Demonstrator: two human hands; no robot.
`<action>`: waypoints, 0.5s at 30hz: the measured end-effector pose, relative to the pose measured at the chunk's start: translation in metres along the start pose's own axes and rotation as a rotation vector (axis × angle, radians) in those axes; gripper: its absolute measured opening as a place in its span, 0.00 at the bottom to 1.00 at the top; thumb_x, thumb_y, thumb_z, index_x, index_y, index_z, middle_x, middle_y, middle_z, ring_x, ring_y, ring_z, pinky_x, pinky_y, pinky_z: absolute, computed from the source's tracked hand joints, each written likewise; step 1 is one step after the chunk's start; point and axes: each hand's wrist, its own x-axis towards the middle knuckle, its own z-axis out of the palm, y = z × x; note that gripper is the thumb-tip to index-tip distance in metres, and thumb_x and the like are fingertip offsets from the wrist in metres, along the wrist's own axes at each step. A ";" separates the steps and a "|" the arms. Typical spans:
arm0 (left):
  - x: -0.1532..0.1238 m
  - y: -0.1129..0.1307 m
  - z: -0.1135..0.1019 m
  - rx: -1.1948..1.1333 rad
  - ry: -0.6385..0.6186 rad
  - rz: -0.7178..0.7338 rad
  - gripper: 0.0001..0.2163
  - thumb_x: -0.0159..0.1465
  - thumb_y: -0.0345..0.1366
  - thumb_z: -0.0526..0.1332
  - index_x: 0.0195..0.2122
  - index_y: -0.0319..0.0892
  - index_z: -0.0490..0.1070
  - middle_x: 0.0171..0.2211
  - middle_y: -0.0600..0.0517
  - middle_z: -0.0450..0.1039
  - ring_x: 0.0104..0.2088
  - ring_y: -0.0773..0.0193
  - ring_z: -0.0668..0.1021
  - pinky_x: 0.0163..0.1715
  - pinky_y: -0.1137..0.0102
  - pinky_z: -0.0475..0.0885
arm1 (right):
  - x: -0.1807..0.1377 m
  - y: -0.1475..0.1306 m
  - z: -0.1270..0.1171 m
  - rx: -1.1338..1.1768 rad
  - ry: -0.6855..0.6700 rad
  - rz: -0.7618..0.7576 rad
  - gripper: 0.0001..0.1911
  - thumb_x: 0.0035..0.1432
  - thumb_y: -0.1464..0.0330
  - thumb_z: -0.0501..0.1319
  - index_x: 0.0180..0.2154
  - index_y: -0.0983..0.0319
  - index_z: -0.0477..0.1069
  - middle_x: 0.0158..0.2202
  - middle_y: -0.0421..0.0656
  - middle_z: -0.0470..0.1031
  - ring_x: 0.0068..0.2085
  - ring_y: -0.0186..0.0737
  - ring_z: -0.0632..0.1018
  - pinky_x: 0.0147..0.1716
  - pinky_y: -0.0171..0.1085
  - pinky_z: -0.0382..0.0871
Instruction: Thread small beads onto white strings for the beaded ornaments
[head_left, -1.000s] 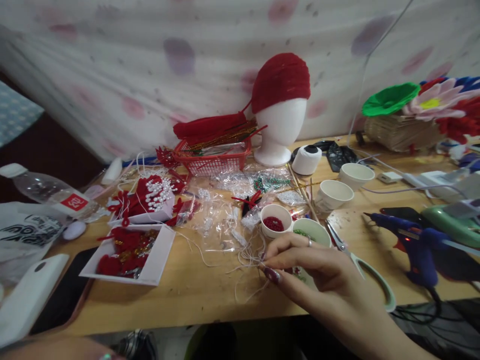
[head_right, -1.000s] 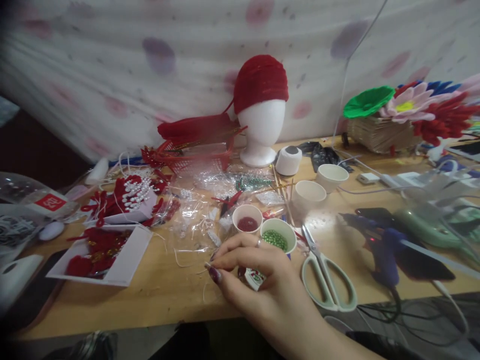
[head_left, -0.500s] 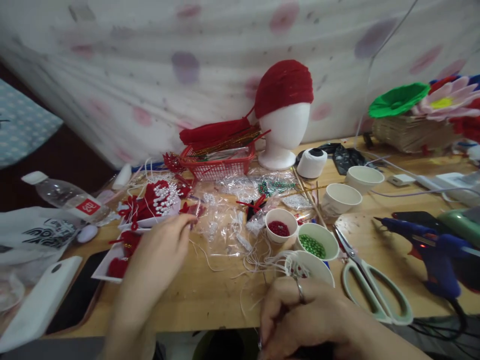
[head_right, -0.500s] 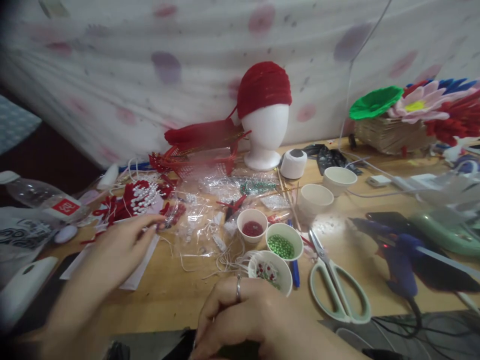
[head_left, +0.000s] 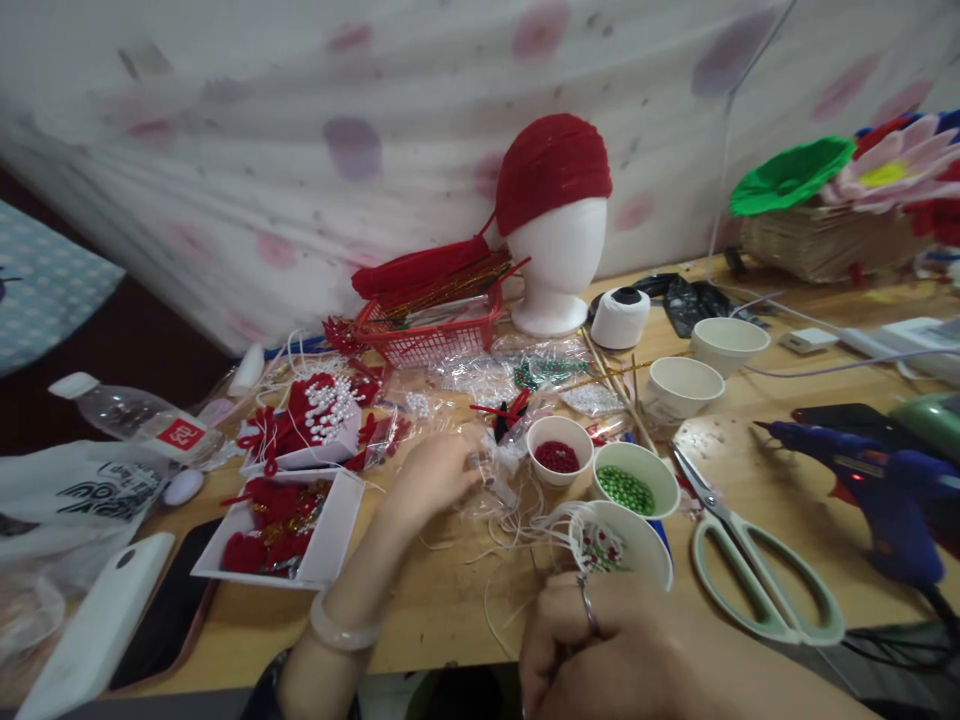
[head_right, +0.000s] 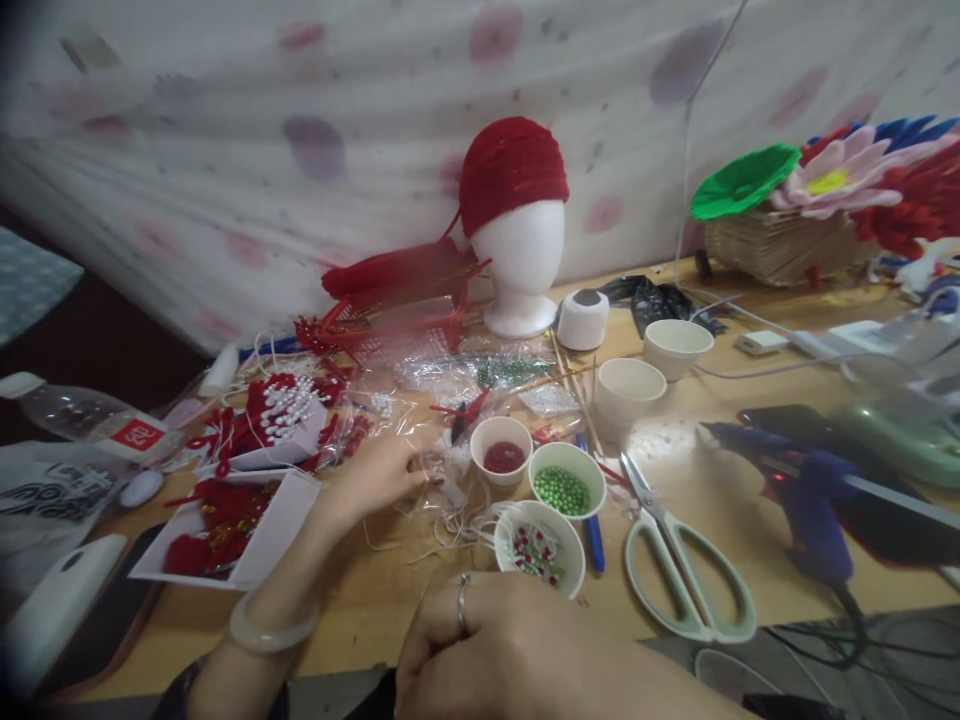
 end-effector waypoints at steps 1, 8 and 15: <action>0.001 0.002 0.003 0.026 0.004 -0.011 0.11 0.63 0.35 0.64 0.46 0.46 0.79 0.43 0.45 0.82 0.43 0.51 0.81 0.43 0.63 0.71 | 0.000 0.003 0.003 0.017 -0.009 0.055 0.08 0.62 0.68 0.65 0.31 0.59 0.82 0.35 0.42 0.81 0.34 0.32 0.80 0.31 0.27 0.70; 0.003 0.005 0.006 0.120 0.036 -0.063 0.08 0.66 0.36 0.60 0.42 0.45 0.78 0.39 0.46 0.82 0.41 0.52 0.82 0.39 0.65 0.71 | 0.000 0.000 0.001 -0.015 0.036 0.032 0.08 0.63 0.67 0.64 0.36 0.60 0.83 0.35 0.44 0.81 0.36 0.35 0.81 0.32 0.29 0.71; -0.004 -0.014 -0.009 0.143 0.100 -0.135 0.10 0.68 0.35 0.58 0.37 0.43 0.81 0.39 0.43 0.83 0.41 0.50 0.82 0.39 0.64 0.70 | 0.001 -0.010 -0.009 0.021 0.055 -0.008 0.10 0.64 0.65 0.63 0.41 0.60 0.83 0.36 0.46 0.80 0.37 0.34 0.80 0.34 0.28 0.71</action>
